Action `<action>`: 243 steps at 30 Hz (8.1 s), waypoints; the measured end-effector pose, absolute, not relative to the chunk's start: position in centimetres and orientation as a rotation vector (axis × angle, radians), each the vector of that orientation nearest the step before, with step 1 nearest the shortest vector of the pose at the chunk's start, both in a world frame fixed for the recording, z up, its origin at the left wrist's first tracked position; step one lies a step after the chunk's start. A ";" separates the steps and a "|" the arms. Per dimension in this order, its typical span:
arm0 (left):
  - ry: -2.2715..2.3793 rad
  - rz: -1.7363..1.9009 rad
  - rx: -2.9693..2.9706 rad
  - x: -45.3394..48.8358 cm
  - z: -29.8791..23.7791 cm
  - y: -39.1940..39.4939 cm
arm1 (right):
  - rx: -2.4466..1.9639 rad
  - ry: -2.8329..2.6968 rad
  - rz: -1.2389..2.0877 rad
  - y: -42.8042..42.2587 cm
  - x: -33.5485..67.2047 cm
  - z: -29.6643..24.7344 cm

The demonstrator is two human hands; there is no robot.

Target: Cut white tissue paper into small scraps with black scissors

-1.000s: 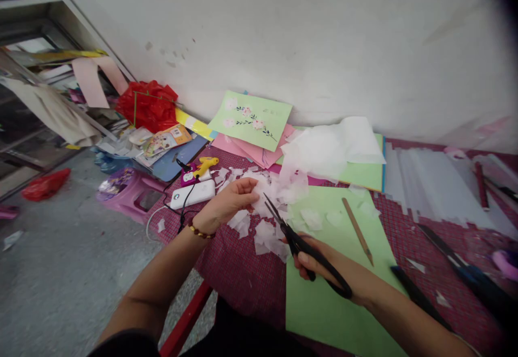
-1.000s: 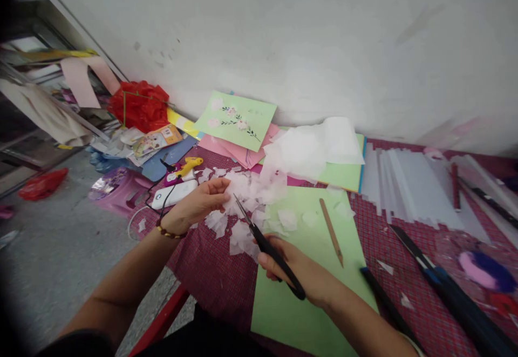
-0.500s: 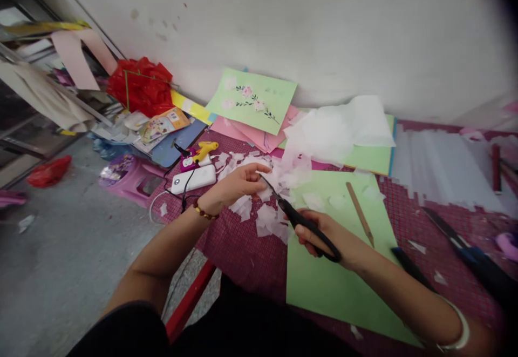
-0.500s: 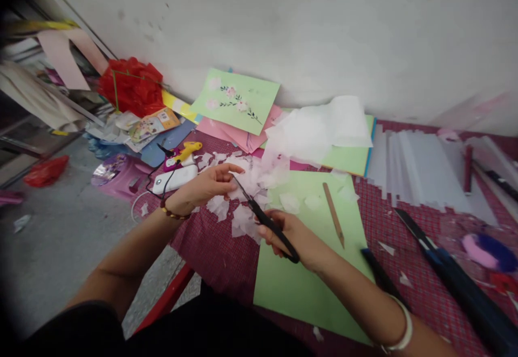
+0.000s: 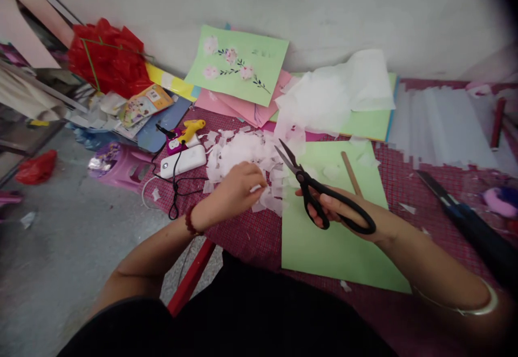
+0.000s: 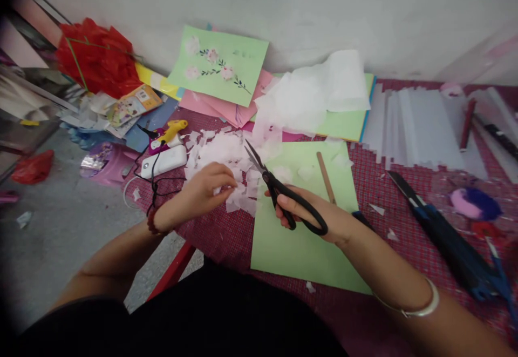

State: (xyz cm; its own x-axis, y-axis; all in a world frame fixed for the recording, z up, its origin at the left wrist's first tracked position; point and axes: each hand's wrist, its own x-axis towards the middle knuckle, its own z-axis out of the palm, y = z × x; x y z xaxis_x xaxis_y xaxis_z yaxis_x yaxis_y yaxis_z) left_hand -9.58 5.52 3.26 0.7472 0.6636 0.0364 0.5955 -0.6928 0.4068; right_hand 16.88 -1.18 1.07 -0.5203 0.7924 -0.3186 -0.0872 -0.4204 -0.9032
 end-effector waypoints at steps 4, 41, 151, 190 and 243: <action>0.790 -0.045 2.584 -7.4 1.8 4.3 | -1.100 -1.159 1.987 -2.3 17.4 0.5; 1.109 0.581 2.218 -9.3 2.0 5.6 | -1.133 -1.097 1.942 -6.0 18.5 -0.7; 1.086 0.960 1.337 -7.5 2.4 6.8 | -1.137 -1.379 1.912 -2.6 12.6 1.0; 1.046 0.735 1.023 -10.0 3.5 8.4 | -1.090 -1.675 1.811 -1.3 14.0 1.5; 1.134 0.414 2.468 -5.5 0.4 13.5 | -0.978 -0.832 1.938 -8.7 19.6 -3.7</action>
